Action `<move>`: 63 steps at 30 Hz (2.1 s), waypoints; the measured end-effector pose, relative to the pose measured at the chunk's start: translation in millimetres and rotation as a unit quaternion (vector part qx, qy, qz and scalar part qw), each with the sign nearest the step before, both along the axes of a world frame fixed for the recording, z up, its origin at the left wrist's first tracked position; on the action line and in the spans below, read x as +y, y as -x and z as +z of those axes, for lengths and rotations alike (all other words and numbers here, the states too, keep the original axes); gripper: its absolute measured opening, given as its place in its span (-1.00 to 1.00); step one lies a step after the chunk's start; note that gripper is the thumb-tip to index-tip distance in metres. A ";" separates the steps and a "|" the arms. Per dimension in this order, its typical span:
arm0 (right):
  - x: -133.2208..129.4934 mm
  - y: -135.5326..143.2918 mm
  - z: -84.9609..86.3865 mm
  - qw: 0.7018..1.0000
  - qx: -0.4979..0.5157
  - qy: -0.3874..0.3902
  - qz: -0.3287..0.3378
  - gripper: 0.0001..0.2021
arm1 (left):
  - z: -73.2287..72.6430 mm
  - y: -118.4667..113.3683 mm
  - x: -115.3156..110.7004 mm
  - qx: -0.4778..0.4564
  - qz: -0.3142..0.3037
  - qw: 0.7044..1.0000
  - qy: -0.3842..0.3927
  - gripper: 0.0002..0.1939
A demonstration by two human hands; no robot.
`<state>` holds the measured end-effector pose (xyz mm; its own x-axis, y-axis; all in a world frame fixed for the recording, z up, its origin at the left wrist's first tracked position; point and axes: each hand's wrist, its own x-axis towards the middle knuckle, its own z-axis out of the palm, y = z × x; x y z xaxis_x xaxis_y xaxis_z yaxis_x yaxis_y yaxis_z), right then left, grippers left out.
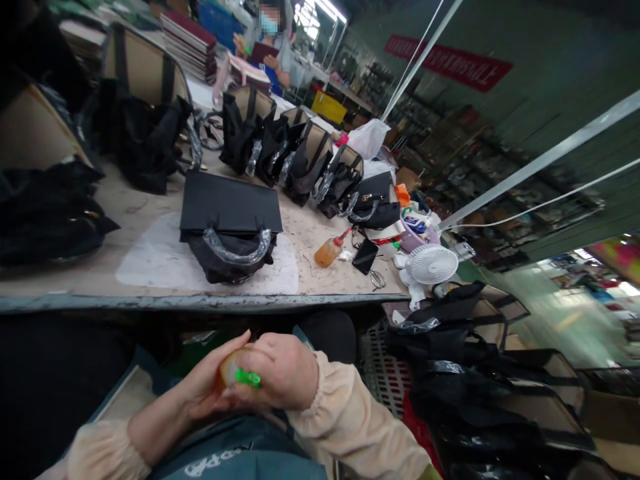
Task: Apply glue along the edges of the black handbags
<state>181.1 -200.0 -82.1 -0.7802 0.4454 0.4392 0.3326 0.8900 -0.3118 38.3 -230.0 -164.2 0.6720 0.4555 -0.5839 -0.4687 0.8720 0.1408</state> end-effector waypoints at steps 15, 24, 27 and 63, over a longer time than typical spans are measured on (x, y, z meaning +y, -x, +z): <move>6.0 -22.2 20.2 0.986 -0.079 0.121 -0.082 -0.47 | 9.2 1.0 3.0 0.009 0.079 0.996 -0.032 -0.53; -1.1 -11.6 17.0 0.989 0.005 0.143 -0.041 -0.73 | 6.7 3.0 -0.7 -0.031 0.021 0.998 -0.041 -0.44; 2.8 -13.0 18.7 0.988 0.004 0.151 -0.021 -0.68 | 4.7 3.9 -0.4 -0.035 -0.009 0.999 -0.039 -0.40; -1.3 -17.6 19.9 0.959 0.058 0.270 -0.068 -0.68 | 5.2 6.4 1.5 0.006 0.003 1.000 -0.023 -0.38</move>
